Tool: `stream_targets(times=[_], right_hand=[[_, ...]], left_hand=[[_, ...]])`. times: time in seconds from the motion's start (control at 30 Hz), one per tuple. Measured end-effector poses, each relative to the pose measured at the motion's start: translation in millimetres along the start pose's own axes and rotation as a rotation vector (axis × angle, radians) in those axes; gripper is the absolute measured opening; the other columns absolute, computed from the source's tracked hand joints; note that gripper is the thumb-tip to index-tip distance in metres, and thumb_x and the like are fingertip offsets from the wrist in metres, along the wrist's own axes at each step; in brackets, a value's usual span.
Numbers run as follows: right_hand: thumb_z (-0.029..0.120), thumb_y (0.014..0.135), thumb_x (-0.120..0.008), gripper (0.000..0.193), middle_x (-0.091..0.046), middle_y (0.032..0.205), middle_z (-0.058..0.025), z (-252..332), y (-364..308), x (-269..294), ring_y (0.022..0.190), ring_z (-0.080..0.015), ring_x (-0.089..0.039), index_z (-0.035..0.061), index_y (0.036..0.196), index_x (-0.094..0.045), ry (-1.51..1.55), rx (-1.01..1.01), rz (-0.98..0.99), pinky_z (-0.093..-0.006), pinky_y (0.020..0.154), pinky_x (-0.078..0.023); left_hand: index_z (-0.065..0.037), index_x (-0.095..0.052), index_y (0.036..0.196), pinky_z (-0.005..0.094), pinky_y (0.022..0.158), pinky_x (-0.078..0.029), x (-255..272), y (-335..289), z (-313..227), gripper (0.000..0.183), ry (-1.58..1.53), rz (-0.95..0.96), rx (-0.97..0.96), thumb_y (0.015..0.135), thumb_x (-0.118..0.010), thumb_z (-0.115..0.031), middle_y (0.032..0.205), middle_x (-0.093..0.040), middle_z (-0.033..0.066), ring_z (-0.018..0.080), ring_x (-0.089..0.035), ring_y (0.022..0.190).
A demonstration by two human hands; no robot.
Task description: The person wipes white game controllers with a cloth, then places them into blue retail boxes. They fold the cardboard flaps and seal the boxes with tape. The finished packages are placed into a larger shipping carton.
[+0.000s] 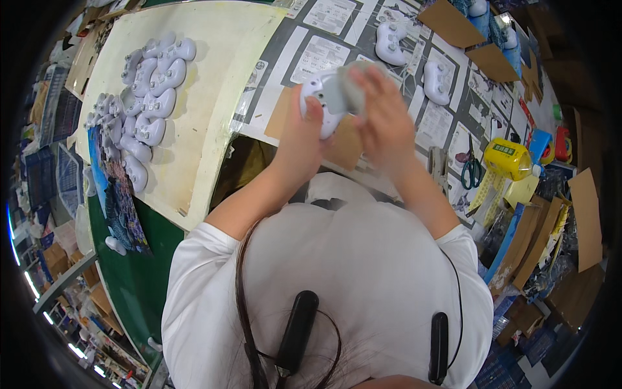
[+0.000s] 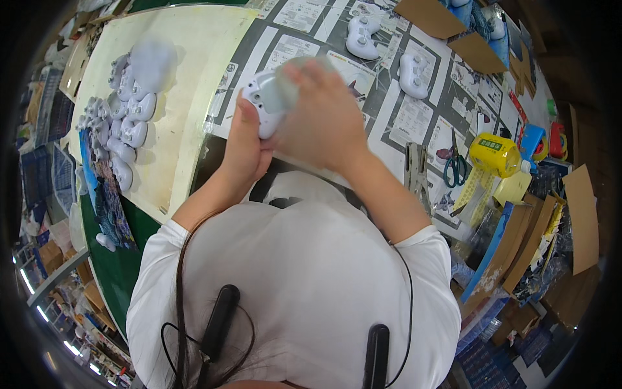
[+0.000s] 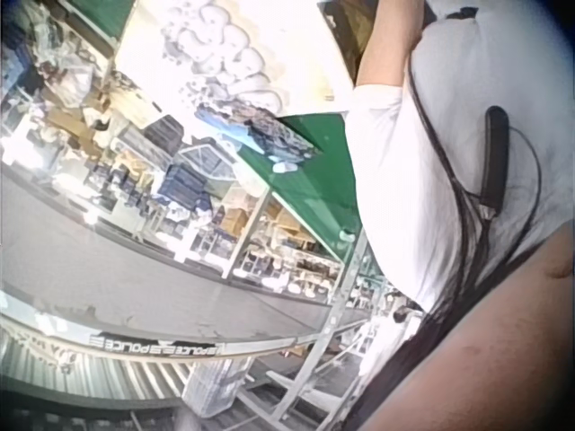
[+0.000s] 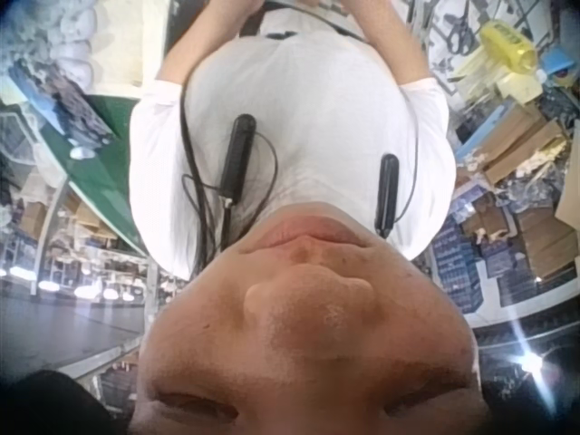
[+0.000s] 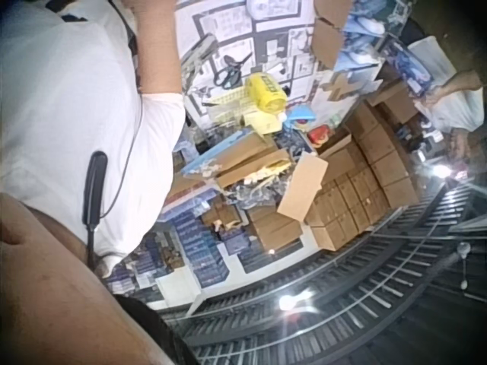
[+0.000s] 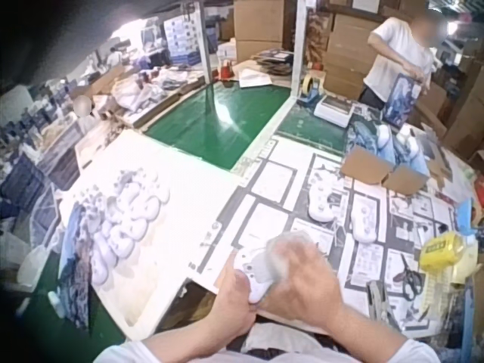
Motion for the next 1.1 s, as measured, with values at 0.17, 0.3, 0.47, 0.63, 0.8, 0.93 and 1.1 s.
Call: stream_targets(times=[0.17,0.3,0.47,0.63,0.8,0.93,1.1], right_hand=[[0.023,0.086,-0.046,0.033,-0.059,0.097,-0.0128,-61.0,-42.6,-6.4,0.092,-0.0254,-0.055,-0.0051,0.101,-0.055,0.526,-0.22,-0.37,-0.0328,0.087,-0.039],[0.025,0.092,-0.038,0.037,-0.059,0.095,-0.0123,-81.2,-43.3,7.5,0.088,-0.0164,-0.055,-0.007,0.101,-0.054,1.107,-0.612,-0.582,-0.0266,0.08,-0.041],[0.024,0.091,-0.041,0.036,-0.059,0.096,-0.0122,-50.7,-24.4,16.1,0.087,-0.0164,-0.055,-0.007,0.1,-0.055,0.956,-0.482,-0.511,-0.0264,0.08,-0.041],[0.022,0.085,-0.049,0.032,-0.055,0.107,-0.0158,-7.8,5.4,-0.4,0.098,-0.0285,-0.053,-0.0044,0.101,-0.055,0.189,-0.217,-0.321,-0.0356,0.087,-0.039],[0.022,0.083,-0.047,0.03,-0.046,0.12,-0.0152,3.5,9.7,-13.5,0.107,-0.034,-0.047,-0.0036,0.096,-0.054,0.043,0.039,-0.159,-0.0356,0.086,-0.04],[0.022,0.063,-0.063,0.035,-0.043,0.126,-0.0104,-5.9,7.6,-12.8,0.097,-0.0295,-0.051,0.0015,0.092,-0.057,0.137,-0.072,-0.195,-0.0391,0.081,-0.042],[0.017,0.061,-0.063,0.024,-0.048,0.114,-0.0116,7.5,18.3,-6.2,0.101,-0.0274,-0.046,0.0032,0.081,-0.06,0.136,0.055,-0.186,-0.0361,0.079,-0.041]], left_hand=[[-0.011,-0.033,0.11,0.0198,0.049,-0.03,10.1,4.7,-18.0,0.054,-0.029,0.141,-0.018,0.082,-0.042,-0.056,0.085,-0.044,0.0014,0.0071,-0.039,0.064],[-0.005,-0.048,0.1,0.0201,0.043,-0.019,-3.4,2.6,-24.8,0.066,0.03,0.082,-0.076,0.079,-0.033,-0.065,0.059,-0.038,-0.0024,0.0047,-0.022,0.045],[-0.005,-0.048,0.102,0.0199,0.042,-0.018,-2.3,4.3,-19.2,0.068,0.009,0.126,-0.059,0.077,-0.033,-0.067,0.059,-0.038,-0.0033,0.0043,-0.022,0.044],[-0.01,-0.032,0.112,0.0196,0.049,-0.034,3.7,8.7,-14.2,0.064,0.068,0.146,-0.079,0.077,-0.042,-0.063,0.087,-0.046,0.0025,0.0071,-0.042,0.064],[-0.009,-0.03,0.112,0.02,0.053,-0.038,-8.6,2.3,-27.4,0.065,0.061,0.05,-0.066,0.077,-0.041,-0.063,0.089,-0.045,0.0023,0.0079,-0.043,0.067],[-0.011,-0.029,0.112,0.0202,0.053,-0.038,8.3,15.9,-26.7,0.063,0.075,0.146,-0.098,0.078,-0.04,-0.063,0.092,-0.045,0.0025,0.0069,-0.043,0.072],[-0.006,-0.043,0.108,0.0182,0.041,-0.024,-6.6,8.9,-35.0,0.066,0.11,-0.049,-0.181,0.081,-0.028,-0.064,0.069,-0.045,-0.0004,0.0044,-0.032,0.048]])
Point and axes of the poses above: each hand's wrist, its own y-axis towards the middle knuckle, its own x-axis out of the back of the hand, z = x × y, the point moved 4 cm from there along y, towards the middle knuckle
